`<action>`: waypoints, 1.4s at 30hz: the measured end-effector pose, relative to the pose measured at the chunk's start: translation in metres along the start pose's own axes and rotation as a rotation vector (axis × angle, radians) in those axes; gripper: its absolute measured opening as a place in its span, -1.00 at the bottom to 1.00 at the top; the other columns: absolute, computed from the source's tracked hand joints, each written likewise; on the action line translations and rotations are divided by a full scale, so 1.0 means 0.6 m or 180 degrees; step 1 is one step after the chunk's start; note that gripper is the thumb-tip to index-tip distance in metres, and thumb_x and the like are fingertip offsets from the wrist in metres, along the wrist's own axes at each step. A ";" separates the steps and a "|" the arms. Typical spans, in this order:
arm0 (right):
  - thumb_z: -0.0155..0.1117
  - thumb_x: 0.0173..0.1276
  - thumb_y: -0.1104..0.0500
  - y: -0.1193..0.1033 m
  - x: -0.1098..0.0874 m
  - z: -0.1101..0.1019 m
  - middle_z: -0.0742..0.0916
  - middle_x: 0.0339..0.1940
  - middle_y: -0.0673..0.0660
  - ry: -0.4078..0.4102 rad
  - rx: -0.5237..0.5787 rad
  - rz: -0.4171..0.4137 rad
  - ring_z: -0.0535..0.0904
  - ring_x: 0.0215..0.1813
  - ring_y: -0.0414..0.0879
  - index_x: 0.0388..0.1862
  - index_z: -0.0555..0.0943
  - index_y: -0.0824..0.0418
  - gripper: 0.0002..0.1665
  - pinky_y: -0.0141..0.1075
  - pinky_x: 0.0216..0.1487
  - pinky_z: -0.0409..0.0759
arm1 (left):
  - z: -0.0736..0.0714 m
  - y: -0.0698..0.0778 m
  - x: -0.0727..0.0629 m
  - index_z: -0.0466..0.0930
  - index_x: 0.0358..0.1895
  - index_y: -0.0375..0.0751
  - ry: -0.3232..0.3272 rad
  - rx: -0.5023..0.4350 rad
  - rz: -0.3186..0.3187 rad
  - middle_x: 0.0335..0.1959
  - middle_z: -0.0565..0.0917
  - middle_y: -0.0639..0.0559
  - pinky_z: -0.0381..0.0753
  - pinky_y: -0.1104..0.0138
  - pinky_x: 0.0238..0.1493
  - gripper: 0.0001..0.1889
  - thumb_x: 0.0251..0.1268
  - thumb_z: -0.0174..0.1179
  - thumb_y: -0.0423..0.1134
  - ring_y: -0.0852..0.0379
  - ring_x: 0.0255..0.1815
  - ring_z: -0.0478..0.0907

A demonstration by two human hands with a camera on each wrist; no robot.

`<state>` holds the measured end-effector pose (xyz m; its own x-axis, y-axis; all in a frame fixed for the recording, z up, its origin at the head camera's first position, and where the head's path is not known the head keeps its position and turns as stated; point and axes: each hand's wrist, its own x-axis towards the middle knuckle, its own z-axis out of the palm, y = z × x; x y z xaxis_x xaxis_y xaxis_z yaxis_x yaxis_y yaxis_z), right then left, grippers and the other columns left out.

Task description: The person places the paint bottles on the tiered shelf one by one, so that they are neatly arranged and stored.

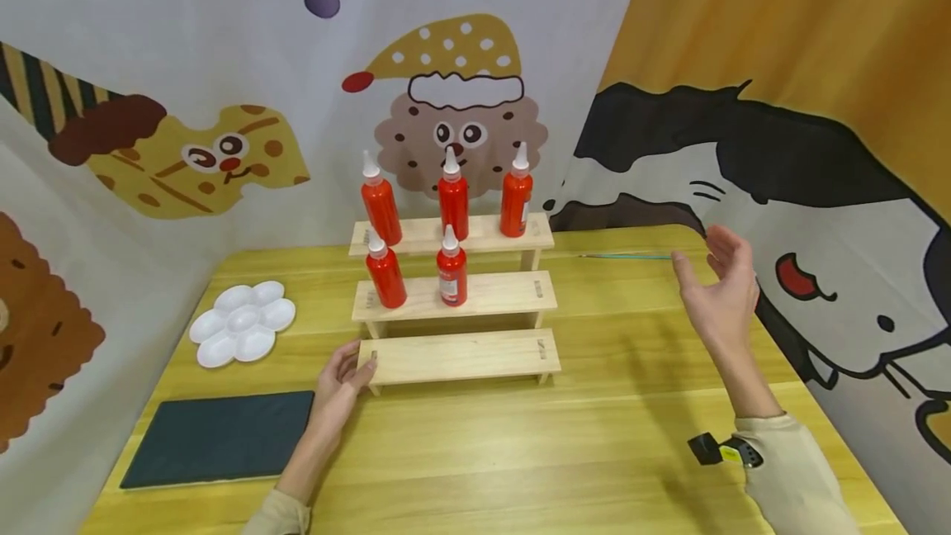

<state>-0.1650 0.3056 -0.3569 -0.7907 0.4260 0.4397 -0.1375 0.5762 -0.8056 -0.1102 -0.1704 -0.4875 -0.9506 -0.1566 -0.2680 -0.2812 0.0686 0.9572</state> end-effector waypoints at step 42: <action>0.37 0.34 -0.21 0.238 -0.009 -0.045 0.06 0.70 0.12 0.0054 0.0129 0.2148 0.01 0.68 0.07 0.67 -0.18 -0.01 0.20 -0.09 0.63 0.09 | 0.001 -0.004 0.004 0.27 0.46 -0.20 0.0009 -0.0083 -0.0024 0.35 0.45 -0.21 0.55 0.50 -0.09 -0.45 0.50 0.19 -0.24 0.45 -0.05 0.53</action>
<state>-0.1643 0.4048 -0.4636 -0.7017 0.6945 -0.1590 0.3604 0.1535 -0.9201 -0.1116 -0.1702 -0.4906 -0.9481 -0.1597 -0.2750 -0.2849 0.0418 0.9577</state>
